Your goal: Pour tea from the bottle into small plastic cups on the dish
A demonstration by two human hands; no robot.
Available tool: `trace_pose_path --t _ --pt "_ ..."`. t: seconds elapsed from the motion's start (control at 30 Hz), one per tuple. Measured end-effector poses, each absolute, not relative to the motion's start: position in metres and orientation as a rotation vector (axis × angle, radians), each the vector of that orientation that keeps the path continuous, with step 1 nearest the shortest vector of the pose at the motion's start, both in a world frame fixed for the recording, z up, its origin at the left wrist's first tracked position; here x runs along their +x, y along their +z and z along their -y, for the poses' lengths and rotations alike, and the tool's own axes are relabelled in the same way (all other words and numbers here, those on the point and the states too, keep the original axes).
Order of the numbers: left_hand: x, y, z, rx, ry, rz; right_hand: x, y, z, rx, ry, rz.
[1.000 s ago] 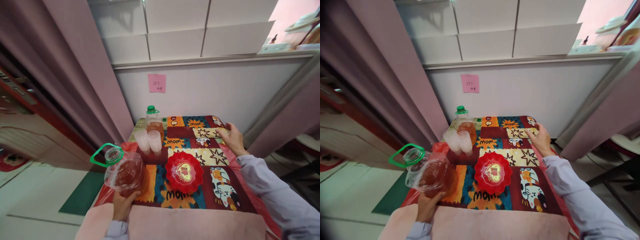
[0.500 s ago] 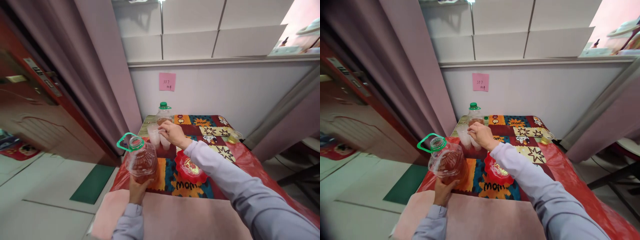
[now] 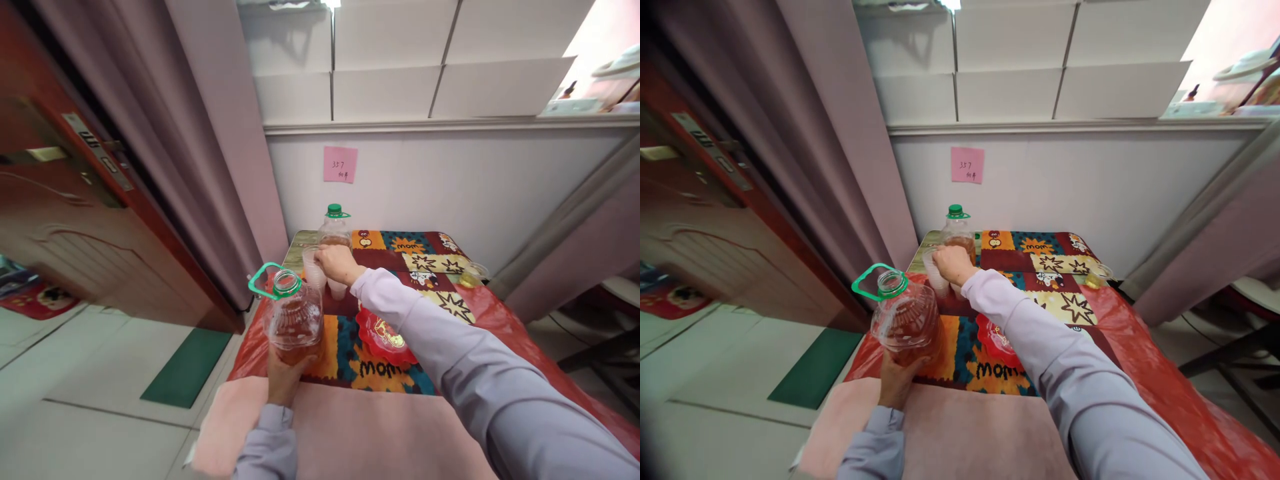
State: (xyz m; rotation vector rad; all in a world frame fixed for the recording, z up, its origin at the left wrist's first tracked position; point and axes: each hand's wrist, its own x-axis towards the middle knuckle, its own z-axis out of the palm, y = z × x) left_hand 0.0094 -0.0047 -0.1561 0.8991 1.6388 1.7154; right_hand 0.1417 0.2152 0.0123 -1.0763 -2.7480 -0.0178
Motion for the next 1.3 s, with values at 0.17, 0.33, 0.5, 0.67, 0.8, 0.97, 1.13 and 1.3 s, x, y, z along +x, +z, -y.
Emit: trace_pose_path --t 0.17,0.33,0.5,0.67,0.8,0.97,1.13,1.3 --pt "0.009 -0.158 0.004 0.863 1.698 -1.653 0.144 0.011 -0.212 -1.070 -0.003 2.655" --pt "0.008 -0.160 0.004 0.865 1.703 -1.697 0.152 0.024 -0.207 -1.034 0.017 2.462" --pt "0.006 -0.170 0.003 0.852 1.709 -1.674 0.212 0.036 -0.180 -0.767 0.015 1.997" --pt "0.007 -0.170 0.000 0.875 1.725 -1.672 0.299 -0.026 -0.141 -0.994 0.024 2.065" --pt "0.012 -0.163 -0.002 0.859 1.730 -1.689 0.338 -0.098 -0.119 -1.262 0.052 2.249" --pt "0.014 -0.168 -0.003 0.806 1.767 -1.748 0.350 -0.135 -0.108 -1.342 0.032 2.268" --pt "0.013 -0.170 -0.003 0.829 1.731 -1.787 0.352 -0.136 -0.107 -1.358 0.066 2.279" --pt "0.015 -0.170 -0.004 0.820 1.768 -1.749 0.358 -0.140 -0.101 -1.318 0.047 2.153"
